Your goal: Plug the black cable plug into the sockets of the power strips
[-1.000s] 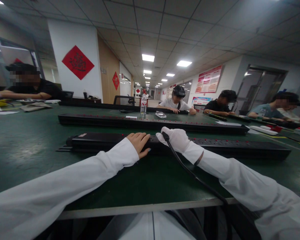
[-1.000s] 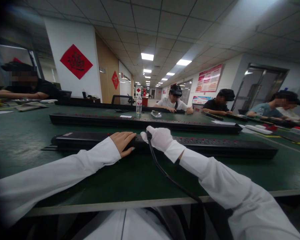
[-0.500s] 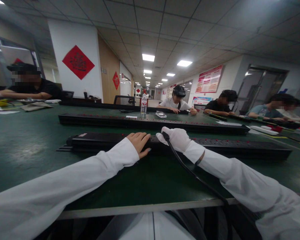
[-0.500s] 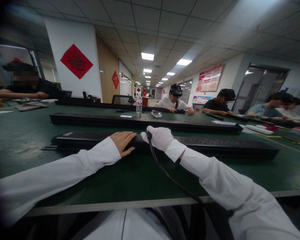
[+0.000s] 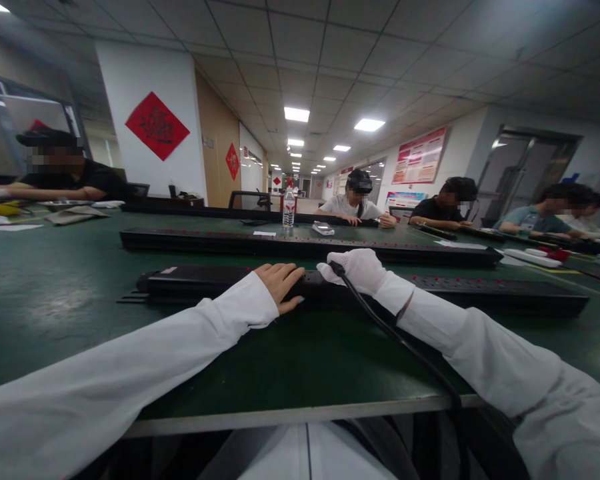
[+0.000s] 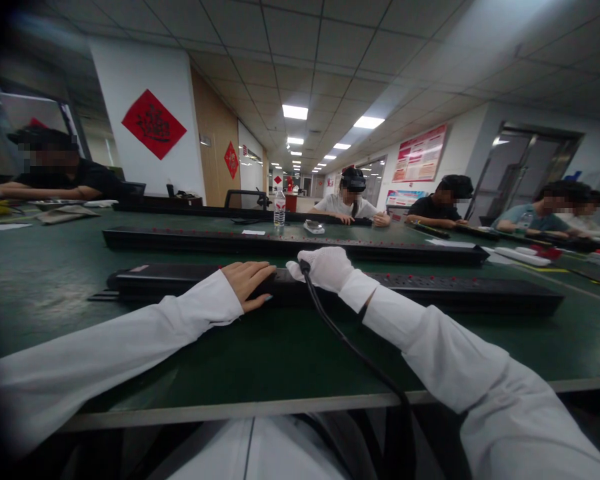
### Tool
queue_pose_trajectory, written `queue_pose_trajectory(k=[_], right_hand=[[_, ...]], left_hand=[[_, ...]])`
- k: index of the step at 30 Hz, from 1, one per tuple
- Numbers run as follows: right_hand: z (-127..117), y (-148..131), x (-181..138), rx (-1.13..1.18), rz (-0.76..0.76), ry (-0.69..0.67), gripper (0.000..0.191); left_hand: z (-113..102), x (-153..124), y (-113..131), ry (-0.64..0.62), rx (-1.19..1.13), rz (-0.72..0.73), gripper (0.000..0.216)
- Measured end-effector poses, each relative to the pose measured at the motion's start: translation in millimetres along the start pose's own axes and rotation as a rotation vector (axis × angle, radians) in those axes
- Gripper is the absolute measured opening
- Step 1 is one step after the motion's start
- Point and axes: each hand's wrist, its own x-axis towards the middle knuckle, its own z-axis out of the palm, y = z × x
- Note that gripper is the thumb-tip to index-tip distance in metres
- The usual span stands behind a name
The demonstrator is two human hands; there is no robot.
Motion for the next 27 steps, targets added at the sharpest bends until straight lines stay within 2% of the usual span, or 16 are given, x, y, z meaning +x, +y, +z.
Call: queue_pose_trajectory(k=[9, 13, 19, 27], right_hand=[[-1.5, 10.8, -0.5, 0.014, -0.082, 0.031, 0.051], [3.6, 30.2, -4.9, -0.002, -0.107, 0.076, 0.045], [6.9, 62.3, -14.7, 0.118, -0.214, 0.045, 0.035], [8.1, 57.5, -16.2, 0.18, -0.167, 0.02, 0.035]], left_hand=[[2.5, -1.2, 0.8, 0.058, 0.014, 0.0, 0.053], [5.1, -1.6, -1.9, 0.054, 0.017, -0.024, 0.054], [12.3, -0.1, -7.4, -0.002, 0.005, -0.028, 0.056], [13.0, -1.5, -2.4, 0.051, 0.007, -0.065, 0.053]])
